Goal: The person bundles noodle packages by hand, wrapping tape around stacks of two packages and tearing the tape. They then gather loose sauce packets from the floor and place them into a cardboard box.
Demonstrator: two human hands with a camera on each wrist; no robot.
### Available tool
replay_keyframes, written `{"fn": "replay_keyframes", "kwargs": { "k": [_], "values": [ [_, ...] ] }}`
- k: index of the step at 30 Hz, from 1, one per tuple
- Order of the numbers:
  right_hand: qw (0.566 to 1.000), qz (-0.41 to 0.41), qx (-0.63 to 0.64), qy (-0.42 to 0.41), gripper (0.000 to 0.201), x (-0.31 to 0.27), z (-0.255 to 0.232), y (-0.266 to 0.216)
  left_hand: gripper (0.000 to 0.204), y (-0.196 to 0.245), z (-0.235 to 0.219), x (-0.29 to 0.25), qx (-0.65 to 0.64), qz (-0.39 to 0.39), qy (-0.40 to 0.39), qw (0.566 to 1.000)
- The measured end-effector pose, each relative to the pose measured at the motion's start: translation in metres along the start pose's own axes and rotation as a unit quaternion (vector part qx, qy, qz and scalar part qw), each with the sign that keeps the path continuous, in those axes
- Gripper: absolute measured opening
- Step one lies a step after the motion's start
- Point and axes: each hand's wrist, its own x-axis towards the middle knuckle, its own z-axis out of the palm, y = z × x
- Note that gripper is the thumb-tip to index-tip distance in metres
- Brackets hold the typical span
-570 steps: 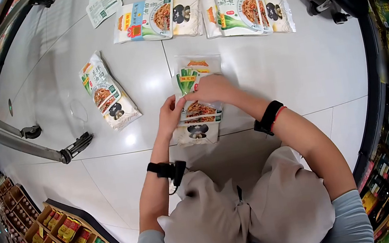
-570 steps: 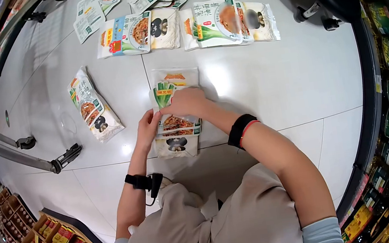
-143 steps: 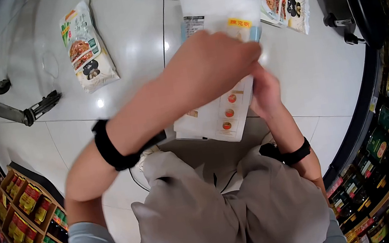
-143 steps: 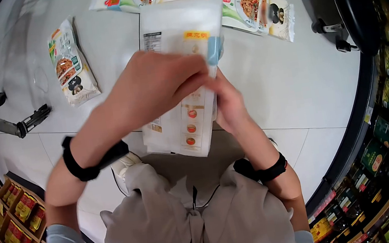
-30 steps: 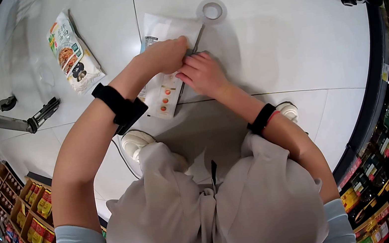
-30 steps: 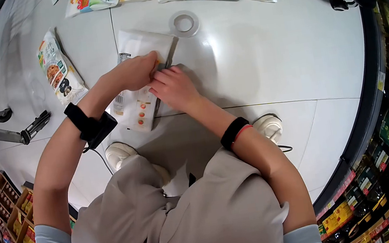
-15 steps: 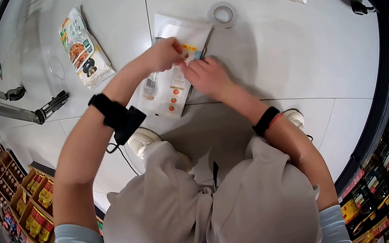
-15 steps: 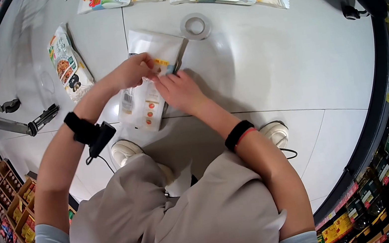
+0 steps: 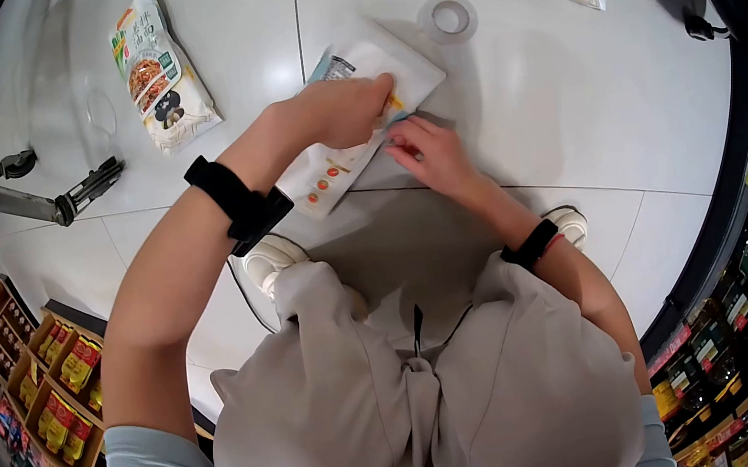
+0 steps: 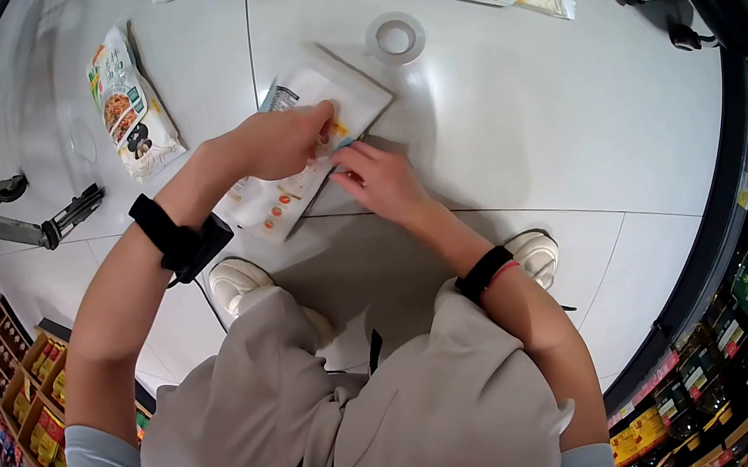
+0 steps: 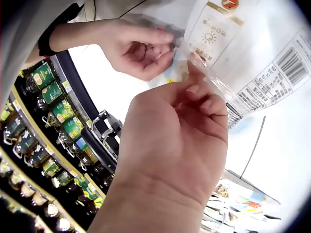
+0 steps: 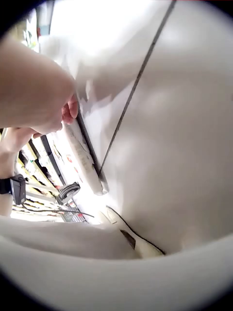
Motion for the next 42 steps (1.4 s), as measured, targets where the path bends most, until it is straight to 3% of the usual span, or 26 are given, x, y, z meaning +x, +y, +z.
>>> {"fn": "replay_keyframes", "kwargs": {
  "k": [1,2,4,7,8,10,11,13,14,15,16,17,18,19,21,22,32,35,37,41,42],
  "values": [
    [0.997,-0.059,-0.04,-0.012,0.017,0.004,-0.002,-0.005,0.027,-0.004,0.0,0.003,-0.053,0.018,-0.018,0.998],
    [0.997,-0.06,-0.038,-0.014,0.017,0.007,0.0,-0.008,0.027,-0.007,-0.002,0.005,-0.054,0.016,-0.018,0.998],
    [0.972,-0.17,-0.165,0.002,0.019,0.01,0.007,-0.013,0.03,-0.011,-0.003,0.007,-0.131,0.003,-0.055,0.99],
    [0.972,-0.156,-0.174,0.029,0.019,0.017,0.006,-0.019,0.022,-0.003,-0.012,0.012,-0.104,-0.029,-0.116,0.987],
    [0.972,-0.156,-0.172,0.027,0.019,0.021,0.003,-0.02,0.022,-0.005,-0.012,0.01,-0.106,-0.031,-0.116,0.987],
    [0.963,-0.187,-0.193,0.037,0.017,0.034,-0.005,-0.019,0.019,-0.013,-0.015,0.002,-0.153,-0.053,-0.015,0.987],
    [0.962,-0.188,-0.192,0.038,0.017,0.044,-0.009,-0.017,0.019,-0.019,-0.016,-0.002,-0.152,-0.053,-0.015,0.987],
    [0.966,-0.174,-0.165,0.096,0.021,0.069,-0.018,-0.013,0.015,-0.032,-0.014,-0.012,-0.424,-0.153,0.04,0.892],
    [0.966,-0.183,-0.136,0.126,0.016,0.081,-0.024,-0.013,0.015,-0.037,-0.012,-0.019,-0.423,-0.152,0.04,0.892],
    [0.965,-0.184,-0.138,0.126,0.016,0.082,-0.024,-0.014,0.015,-0.039,-0.008,-0.027,-0.53,-0.153,0.068,0.832],
    [0.993,-0.058,-0.03,0.097,0.011,0.081,-0.023,-0.016,0.016,-0.038,-0.004,-0.034,-0.629,-0.151,0.095,0.757],
    [0.992,0.07,0.079,0.065,0.007,0.08,-0.021,-0.019,0.017,-0.034,0.002,-0.038,-0.673,-0.154,0.12,0.714],
    [0.993,0.07,0.077,0.064,0.007,0.077,-0.02,-0.024,0.018,-0.033,0.01,-0.039,-0.71,-0.147,0.134,0.675],
    [0.984,0.137,0.113,0.022,0.007,0.073,-0.019,-0.032,0.019,-0.031,0.016,-0.04,-0.747,-0.138,0.147,0.633],
    [0.943,0.27,0.182,-0.062,0.013,0.069,-0.015,-0.042,0.02,-0.026,0.023,-0.041,-0.754,-0.141,0.163,0.621],
    [0.929,0.287,0.233,-0.019,0.016,0.067,-0.009,-0.039,0.021,-0.026,0.025,-0.04,-0.758,-0.146,0.179,0.61],
    [0.924,0.31,0.224,0.007,0.017,0.077,0.004,-0.041,0.02,-0.025,0.031,-0.043,-0.746,-0.131,0.189,0.625],
    [0.94,0.285,0.189,0.008,0.016,0.083,0.005,-0.039,0.018,-0.023,0.028,-0.044,-0.729,-0.123,0.18,0.648],
    [0.972,0.216,0.09,0.001,0.018,0.087,0.005,-0.037,0.017,-0.021,0.028,-0.044,-0.682,-0.128,0.19,0.695],
    [0.976,0.213,0.05,0.013,0.018,0.086,0.007,-0.039,0.018,-0.02,0.027,-0.044,-0.669,-0.132,0.186,0.708],
    [0.98,0.2,0.017,0.009,0.017,0.082,0.007,-0.04,0.018,-0.021,0.033,-0.041,-0.642,-0.122,0.206,0.728]
  ]
}}
